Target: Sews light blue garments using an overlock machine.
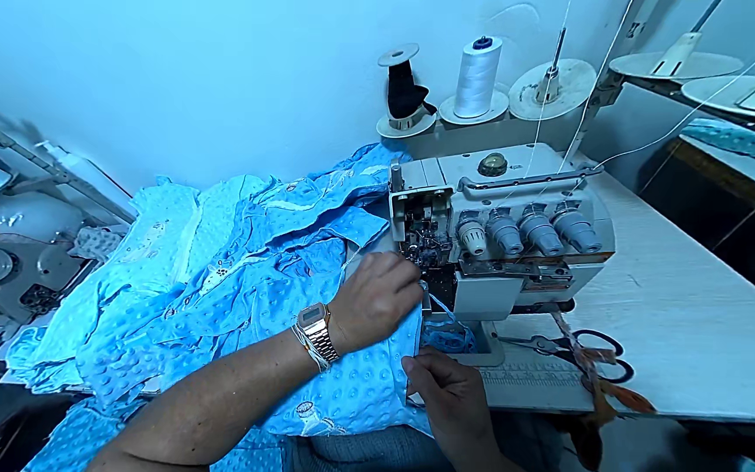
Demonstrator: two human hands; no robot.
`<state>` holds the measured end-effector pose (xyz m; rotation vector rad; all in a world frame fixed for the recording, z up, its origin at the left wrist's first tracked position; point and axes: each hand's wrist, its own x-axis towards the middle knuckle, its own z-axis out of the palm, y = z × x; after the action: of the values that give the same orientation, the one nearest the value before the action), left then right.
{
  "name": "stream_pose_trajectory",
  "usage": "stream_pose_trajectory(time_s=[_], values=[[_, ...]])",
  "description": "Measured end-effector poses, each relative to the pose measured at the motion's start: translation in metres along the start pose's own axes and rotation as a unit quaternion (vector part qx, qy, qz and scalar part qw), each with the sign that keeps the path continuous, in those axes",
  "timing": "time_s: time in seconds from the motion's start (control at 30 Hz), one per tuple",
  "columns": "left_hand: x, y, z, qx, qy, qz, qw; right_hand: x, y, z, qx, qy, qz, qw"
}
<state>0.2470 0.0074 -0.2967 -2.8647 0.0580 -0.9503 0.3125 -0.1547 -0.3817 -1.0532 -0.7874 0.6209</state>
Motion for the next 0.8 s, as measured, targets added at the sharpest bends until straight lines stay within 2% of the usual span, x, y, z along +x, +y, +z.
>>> stream_pose_trajectory(time_s=[0.07,0.13,0.37,0.53,0.7,0.8], values=[[-0.005,-0.001,0.005,0.017,0.008,0.048,0.999,-0.001,0.002,-0.002,-0.007,-0.003,-0.009,1.000],[-0.007,-0.001,0.003,0.022,0.001,0.056,0.998,-0.002,0.001,-0.004,-0.013,0.002,-0.009,1.000],[-0.022,0.034,-0.011,0.011,-0.131,-0.094,0.987,0.004,-0.005,-0.023,-0.042,0.006,-0.008,0.999],[-0.026,0.043,-0.003,0.003,-0.102,-0.147,0.984,0.006,-0.005,-0.024,-0.036,0.002,-0.002,0.999],[-0.025,0.043,-0.002,-0.003,-0.100,-0.155,0.983,0.003,-0.005,-0.024,-0.020,-0.014,0.015,1.000],[-0.026,0.035,-0.002,-0.030,-0.056,-0.155,0.986,-0.001,-0.006,-0.024,-0.022,-0.002,0.022,1.000]])
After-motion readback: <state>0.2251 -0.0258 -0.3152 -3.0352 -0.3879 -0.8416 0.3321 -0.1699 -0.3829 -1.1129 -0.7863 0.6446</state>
